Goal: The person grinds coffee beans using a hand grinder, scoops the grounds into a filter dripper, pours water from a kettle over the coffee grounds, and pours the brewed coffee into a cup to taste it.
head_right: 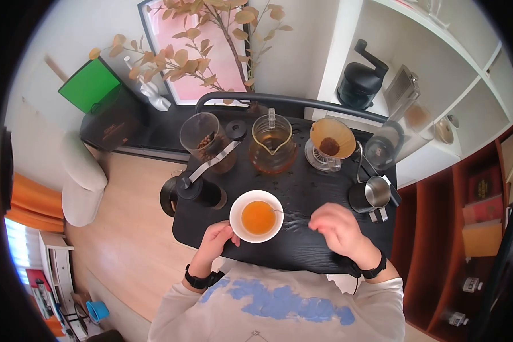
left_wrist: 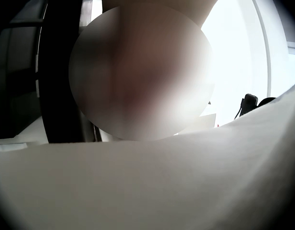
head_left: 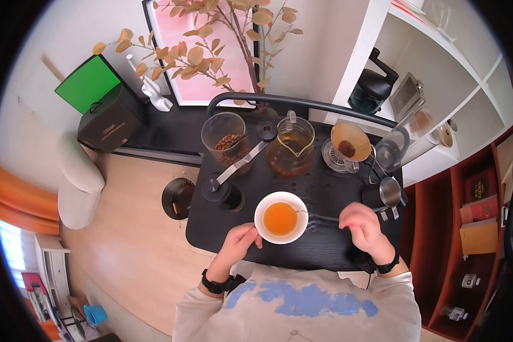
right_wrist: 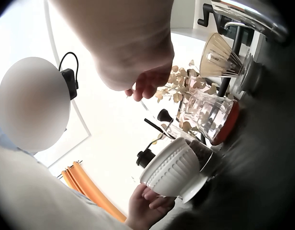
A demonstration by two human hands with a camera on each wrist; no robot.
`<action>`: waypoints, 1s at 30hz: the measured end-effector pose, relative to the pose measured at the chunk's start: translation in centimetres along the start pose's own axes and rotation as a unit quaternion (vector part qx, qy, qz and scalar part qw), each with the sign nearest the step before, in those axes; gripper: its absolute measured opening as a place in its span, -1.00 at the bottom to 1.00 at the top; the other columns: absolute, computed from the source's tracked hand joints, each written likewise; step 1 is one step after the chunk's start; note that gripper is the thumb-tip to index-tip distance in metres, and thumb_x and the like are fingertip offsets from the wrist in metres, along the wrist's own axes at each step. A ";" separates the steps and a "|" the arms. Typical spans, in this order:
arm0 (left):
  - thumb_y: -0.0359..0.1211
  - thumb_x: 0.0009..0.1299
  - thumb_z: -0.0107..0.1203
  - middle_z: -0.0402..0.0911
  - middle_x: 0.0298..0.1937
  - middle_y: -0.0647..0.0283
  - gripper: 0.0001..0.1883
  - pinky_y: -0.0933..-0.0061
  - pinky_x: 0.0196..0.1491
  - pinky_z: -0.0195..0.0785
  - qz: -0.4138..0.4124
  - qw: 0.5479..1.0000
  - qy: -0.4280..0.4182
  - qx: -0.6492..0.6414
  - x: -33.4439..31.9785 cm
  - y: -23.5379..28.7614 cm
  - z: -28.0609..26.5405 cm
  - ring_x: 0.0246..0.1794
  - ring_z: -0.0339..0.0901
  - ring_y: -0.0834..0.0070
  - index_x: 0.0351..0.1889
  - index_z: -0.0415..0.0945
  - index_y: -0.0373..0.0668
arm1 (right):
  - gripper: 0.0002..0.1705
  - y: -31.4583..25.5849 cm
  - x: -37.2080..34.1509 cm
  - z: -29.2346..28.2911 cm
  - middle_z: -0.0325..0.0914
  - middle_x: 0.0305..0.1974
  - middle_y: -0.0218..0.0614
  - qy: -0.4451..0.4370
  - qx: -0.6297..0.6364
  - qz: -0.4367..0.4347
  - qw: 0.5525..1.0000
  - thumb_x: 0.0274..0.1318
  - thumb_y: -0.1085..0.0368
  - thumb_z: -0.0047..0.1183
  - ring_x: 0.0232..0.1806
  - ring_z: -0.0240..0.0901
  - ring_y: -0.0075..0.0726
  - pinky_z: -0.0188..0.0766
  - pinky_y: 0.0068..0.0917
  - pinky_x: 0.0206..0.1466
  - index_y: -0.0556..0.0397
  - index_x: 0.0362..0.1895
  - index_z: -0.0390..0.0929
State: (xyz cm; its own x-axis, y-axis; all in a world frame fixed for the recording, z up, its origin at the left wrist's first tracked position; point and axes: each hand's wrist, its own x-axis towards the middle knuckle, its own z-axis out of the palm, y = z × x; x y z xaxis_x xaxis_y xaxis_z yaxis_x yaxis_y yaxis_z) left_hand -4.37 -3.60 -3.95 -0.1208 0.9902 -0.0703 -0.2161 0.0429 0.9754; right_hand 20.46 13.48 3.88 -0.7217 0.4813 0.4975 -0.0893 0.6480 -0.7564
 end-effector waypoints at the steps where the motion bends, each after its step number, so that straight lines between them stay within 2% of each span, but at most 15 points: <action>1: -0.38 0.43 -0.21 0.44 -0.51 0.29 -0.69 0.57 -0.32 0.25 0.011 1.000 0.006 0.006 -0.3 0.1 -0.1 -0.48 0.38 0.56 -0.54 0.39 -0.29 | -0.90 -0.3 0.1 0.0 0.45 -0.46 -0.31 -0.048 -0.037 -0.084 0.995 -0.07 0.48 -0.01 -0.47 0.40 -0.24 0.34 -0.40 -0.38 0.06 -0.38 0.47; 2: -0.38 0.43 -0.21 0.44 -0.51 0.29 -0.69 0.57 -0.32 0.25 0.011 1.000 0.010 0.006 -0.6 0.1 -0.2 -0.48 0.38 0.56 -0.54 0.39 -0.29 | -0.86 -0.5 0.0 0.3 0.46 -0.44 -0.31 -0.062 -0.034 -0.091 0.993 -0.13 0.41 0.04 -0.43 0.42 -0.18 0.35 -0.36 -0.37 0.03 -0.36 0.49; 6: -0.37 0.43 -0.21 0.43 -0.52 0.28 -0.69 0.56 -0.36 0.25 0.040 0.999 0.034 -0.014 -1.8 0.3 -0.4 -0.50 0.37 0.56 -0.55 0.38 -0.29 | -0.88 -1.0 0.5 1.3 0.46 -0.43 -0.30 -0.100 -0.070 -0.097 0.988 -0.08 0.41 0.04 -0.43 0.42 -0.19 0.34 -0.37 -0.36 0.03 -0.36 0.50; 8: -0.37 0.43 -0.22 0.42 -0.53 0.28 -0.68 0.56 -0.37 0.25 0.050 0.998 0.043 -0.016 -2.3 0.2 -0.6 -0.50 0.37 0.56 -0.55 0.38 -0.29 | -0.94 -0.6 -0.1 1.6 0.47 -0.41 -0.25 -0.045 -0.014 -0.081 0.996 0.03 0.40 -0.01 -0.43 0.42 -0.23 0.34 -0.41 -0.35 0.07 -0.37 0.49; 9: -0.37 0.43 -0.22 0.42 -0.53 0.28 -0.69 0.56 -0.38 0.25 0.055 0.997 0.054 -0.019 -2.6 0.1 -0.7 -0.51 0.37 0.56 -0.55 0.38 -0.28 | -0.94 -0.5 -0.2 1.8 0.47 -0.41 -0.25 -0.048 -0.013 -0.082 0.995 0.03 0.40 -0.01 -0.43 0.42 -0.23 0.34 -0.41 -0.35 0.07 -0.37 0.49; 11: -0.37 0.43 -0.22 0.41 -0.54 0.28 -0.69 0.56 -0.39 0.24 0.063 0.995 0.068 -0.022 -3.2 -0.2 -1.1 -0.52 0.36 0.57 -0.55 0.38 -0.28 | -0.89 -0.5 -0.5 2.4 0.46 -0.42 -0.21 0.069 0.112 -0.002 0.991 0.19 0.36 -0.13 -0.43 0.40 -0.34 0.35 -0.48 -0.34 0.12 -0.33 0.42; 12: -0.36 0.43 -0.22 0.40 -0.54 0.28 -0.69 0.57 -0.40 0.24 0.068 0.994 0.082 -0.038 -3.5 -0.5 -1.3 -0.52 0.36 0.57 -0.54 0.38 -0.28 | -0.85 -0.4 -0.8 3.1 0.43 -0.45 -0.21 0.132 0.187 0.041 0.973 0.28 0.33 -0.25 -0.45 0.36 -0.43 0.35 -0.53 -0.35 0.14 -0.27 0.32; 13: -0.36 0.43 -0.22 0.40 -0.55 0.28 -0.69 0.58 -0.41 0.24 0.073 0.991 0.095 -0.053 -3.7 -0.6 -1.5 -0.52 0.36 0.57 -0.54 0.38 -0.28 | -0.84 0.1 -0.9 3.1 0.40 -0.49 -0.25 0.153 0.197 0.078 0.965 0.32 0.30 -0.34 -0.47 0.34 -0.48 0.32 -0.56 -0.37 0.11 -0.21 0.25; 15: -0.34 0.43 -0.22 0.39 -0.55 0.28 -0.69 0.58 -0.42 0.23 0.079 0.990 0.104 -0.056 -4.3 -0.8 -2.1 -0.53 0.35 0.57 -0.53 0.38 -0.28 | -0.81 0.3 -0.7 3.1 0.39 -0.50 -0.29 0.199 0.298 0.184 0.915 0.33 0.26 -0.36 -0.48 0.31 -0.49 0.27 -0.60 -0.38 0.09 -0.22 0.27; 16: -0.32 0.43 -0.22 0.39 -0.55 0.28 -0.68 0.59 -0.43 0.22 0.084 0.989 0.110 -0.060 -4.6 -0.8 -2.4 -0.54 0.34 0.57 -0.53 0.38 -0.28 | -0.81 0.5 -0.7 3.1 0.39 -0.50 -0.29 0.198 0.298 0.185 0.915 0.33 0.26 -0.36 -0.48 0.31 -0.49 0.27 -0.60 -0.38 0.09 -0.22 0.27; 18: -0.30 0.43 -0.21 0.38 -0.56 0.28 -0.67 0.59 -0.44 0.22 0.084 0.986 0.124 -0.067 -5.2 -0.8 -2.8 -0.55 0.33 0.58 -0.53 0.38 -0.28 | -0.79 0.9 -0.6 3.2 0.37 -0.52 -0.32 0.206 0.376 0.236 0.872 0.33 0.22 -0.35 -0.49 0.28 -0.51 0.23 -0.62 -0.37 0.06 -0.22 0.28; 23: -0.20 0.40 -0.14 0.34 -0.61 0.33 -0.64 0.63 -0.47 0.13 0.105 0.972 0.172 -0.125 -6.6 -1.1 -3.9 -0.59 0.26 0.62 -0.55 0.38 -0.26 | -0.80 1.4 -0.9 3.7 0.36 -0.52 -0.34 0.216 0.371 0.261 0.864 0.33 0.22 -0.34 -0.49 0.27 -0.52 0.21 -0.61 -0.37 0.05 -0.22 0.29; 25: -0.18 0.39 -0.11 0.30 -0.64 0.37 -0.64 0.63 -0.50 0.05 0.109 0.968 0.186 -0.125 -6.9 -1.0 -4.0 -0.61 0.20 0.65 -0.59 0.32 -0.20 | -0.79 1.5 -0.9 3.8 0.36 -0.51 -0.34 0.209 0.370 0.264 0.866 0.33 0.22 -0.34 -0.49 0.26 -0.52 0.21 -0.61 -0.38 0.05 -0.22 0.29; 28: -0.19 0.38 -0.11 0.14 -0.67 0.46 -0.64 0.61 -0.52 -0.04 0.114 0.937 0.268 -0.194 -7.8 -0.6 -4.9 -0.64 0.07 0.68 -0.65 0.18 -0.08 | -0.78 1.6 -1.0 3.8 0.35 -0.51 -0.34 0.235 0.353 0.251 0.870 0.33 0.20 -0.34 -0.49 0.25 -0.53 0.20 -0.62 -0.38 0.05 -0.23 0.30; 30: -0.19 0.38 -0.13 0.13 -0.69 0.47 -0.63 0.62 -0.53 -0.04 0.122 0.925 0.307 -0.187 -7.9 -0.2 -5.4 -0.64 0.07 0.68 -0.67 0.14 -0.05 | -0.76 1.6 -0.9 3.8 0.31 -0.54 -0.36 0.236 0.333 0.247 0.879 0.34 0.18 -0.34 -0.50 0.22 -0.55 0.17 -0.62 -0.39 0.06 -0.23 0.30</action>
State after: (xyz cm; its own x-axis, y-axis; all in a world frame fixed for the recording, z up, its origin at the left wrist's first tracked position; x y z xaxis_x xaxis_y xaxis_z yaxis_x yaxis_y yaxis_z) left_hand -8.62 -12.19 -4.71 -0.7128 0.6973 -0.0756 -0.4168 -0.3344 0.8453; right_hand 18.38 11.85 0.63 -0.4348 0.8996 0.0406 -0.3404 -0.1224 -0.9323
